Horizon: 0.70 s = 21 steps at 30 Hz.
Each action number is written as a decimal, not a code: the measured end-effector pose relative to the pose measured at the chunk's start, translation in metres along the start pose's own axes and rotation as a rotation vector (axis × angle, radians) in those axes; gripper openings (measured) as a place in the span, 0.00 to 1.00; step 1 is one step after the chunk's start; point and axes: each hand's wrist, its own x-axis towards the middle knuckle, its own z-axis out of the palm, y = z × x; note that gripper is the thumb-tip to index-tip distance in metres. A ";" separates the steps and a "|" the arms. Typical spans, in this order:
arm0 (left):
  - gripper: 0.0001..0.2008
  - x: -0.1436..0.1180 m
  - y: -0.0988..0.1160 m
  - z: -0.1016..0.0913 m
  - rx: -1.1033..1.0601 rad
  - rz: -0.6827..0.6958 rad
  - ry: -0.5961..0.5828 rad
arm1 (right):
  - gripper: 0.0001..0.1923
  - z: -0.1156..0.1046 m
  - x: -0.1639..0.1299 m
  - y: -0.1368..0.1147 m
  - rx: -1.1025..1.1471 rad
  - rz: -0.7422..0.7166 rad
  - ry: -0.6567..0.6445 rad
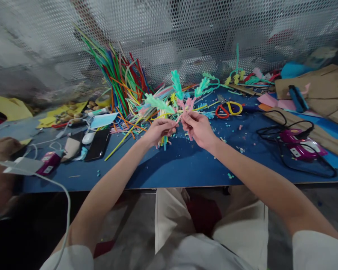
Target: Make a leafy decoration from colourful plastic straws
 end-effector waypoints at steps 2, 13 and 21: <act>0.20 -0.004 0.002 0.011 0.094 0.050 0.021 | 0.27 -0.002 0.003 0.004 -0.008 -0.032 0.093; 0.14 -0.017 0.008 0.015 1.156 0.767 0.297 | 0.21 -0.012 0.003 0.010 -0.631 -0.419 0.277; 0.11 -0.009 0.026 -0.019 1.349 0.866 0.446 | 0.20 -0.010 0.001 0.018 -0.732 -0.456 0.186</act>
